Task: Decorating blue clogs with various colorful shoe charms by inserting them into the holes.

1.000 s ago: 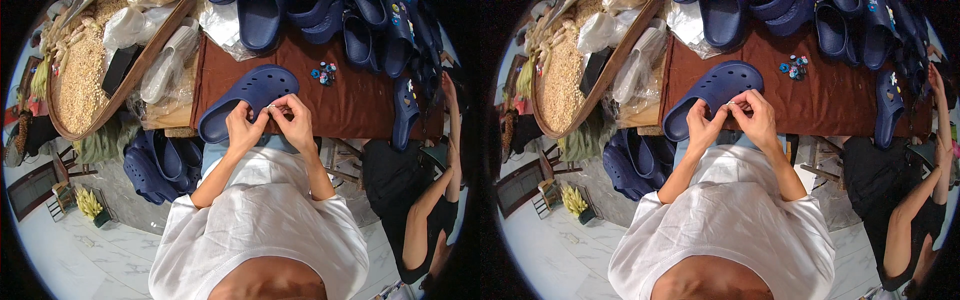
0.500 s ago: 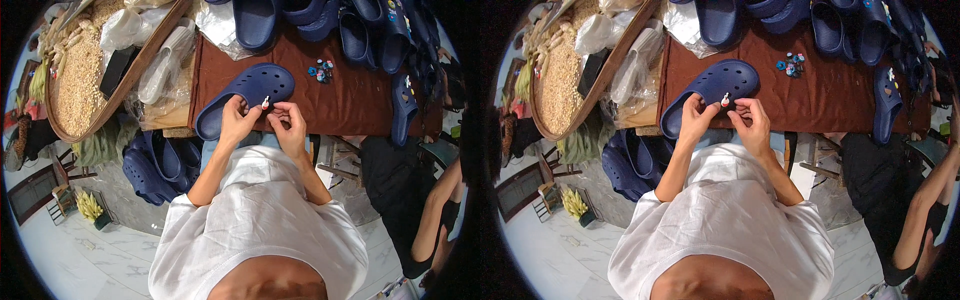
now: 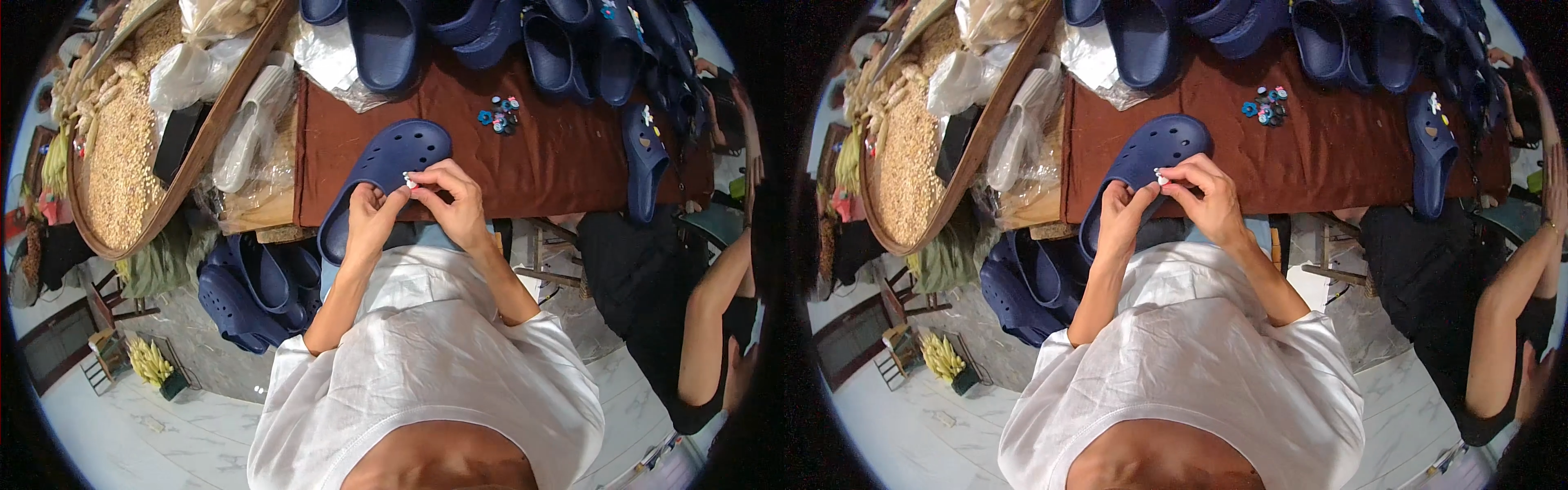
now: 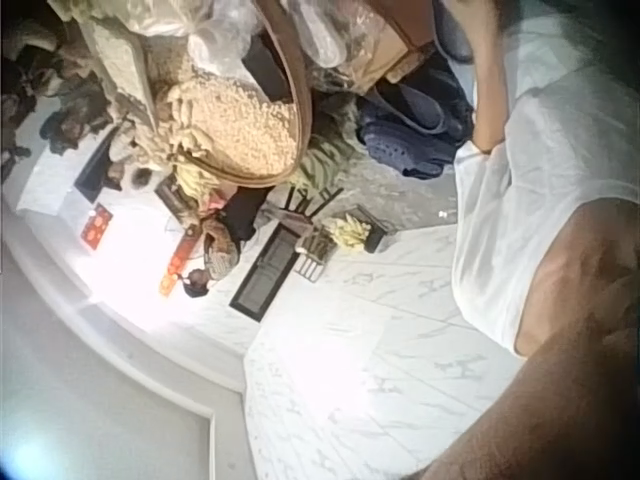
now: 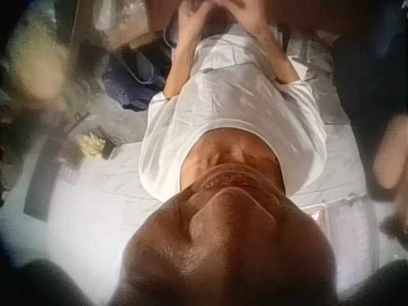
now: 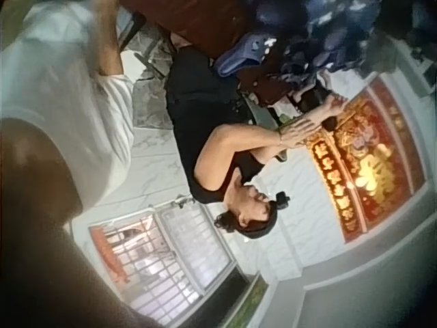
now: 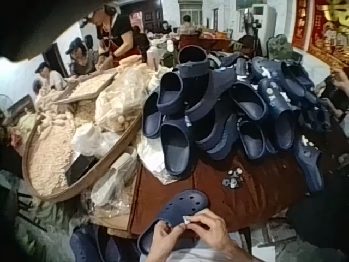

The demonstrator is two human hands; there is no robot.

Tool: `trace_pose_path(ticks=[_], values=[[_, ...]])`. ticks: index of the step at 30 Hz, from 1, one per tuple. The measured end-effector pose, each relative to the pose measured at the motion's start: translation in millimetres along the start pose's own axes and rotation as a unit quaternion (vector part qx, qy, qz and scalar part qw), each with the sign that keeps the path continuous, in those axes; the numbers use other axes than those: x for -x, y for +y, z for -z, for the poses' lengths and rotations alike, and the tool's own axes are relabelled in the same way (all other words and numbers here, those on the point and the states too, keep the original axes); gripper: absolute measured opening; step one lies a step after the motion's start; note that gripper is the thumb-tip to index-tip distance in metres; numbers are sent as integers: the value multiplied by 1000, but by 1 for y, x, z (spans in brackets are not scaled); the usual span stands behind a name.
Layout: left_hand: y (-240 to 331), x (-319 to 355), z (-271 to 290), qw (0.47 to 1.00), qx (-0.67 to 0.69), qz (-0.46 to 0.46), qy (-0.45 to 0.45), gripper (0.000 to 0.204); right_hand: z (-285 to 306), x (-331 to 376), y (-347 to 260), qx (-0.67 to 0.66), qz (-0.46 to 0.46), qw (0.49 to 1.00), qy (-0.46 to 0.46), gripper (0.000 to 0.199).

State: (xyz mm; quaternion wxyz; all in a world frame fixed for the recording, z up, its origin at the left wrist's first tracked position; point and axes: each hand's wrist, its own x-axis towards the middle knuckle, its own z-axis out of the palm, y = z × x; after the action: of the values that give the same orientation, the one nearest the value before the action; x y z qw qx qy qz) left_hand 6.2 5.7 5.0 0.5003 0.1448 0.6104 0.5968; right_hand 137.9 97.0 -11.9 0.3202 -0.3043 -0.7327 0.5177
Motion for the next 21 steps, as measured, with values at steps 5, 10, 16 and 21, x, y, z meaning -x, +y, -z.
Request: trace_pose_path(ticks=[5, 10, 16, 21], values=[[-5, -2, 1, 999, -8, -14, -27, 29, 1, 2, 8, 4, 22, 1000, -18, 24], [-6, -4, 0, 998, 45, -15, -47, 32, 3, 8, 5, -36, -27, 998, 31, 35], [6, -4, -7, 997, -60, -21, -45, 29, 11, 29, 27, 17, -45, 997, 64, 29], [-14, -14, -12, 988, -119, -101, 12, 32, 20, 29, 31, 27, -78, 991, 103, 19]])
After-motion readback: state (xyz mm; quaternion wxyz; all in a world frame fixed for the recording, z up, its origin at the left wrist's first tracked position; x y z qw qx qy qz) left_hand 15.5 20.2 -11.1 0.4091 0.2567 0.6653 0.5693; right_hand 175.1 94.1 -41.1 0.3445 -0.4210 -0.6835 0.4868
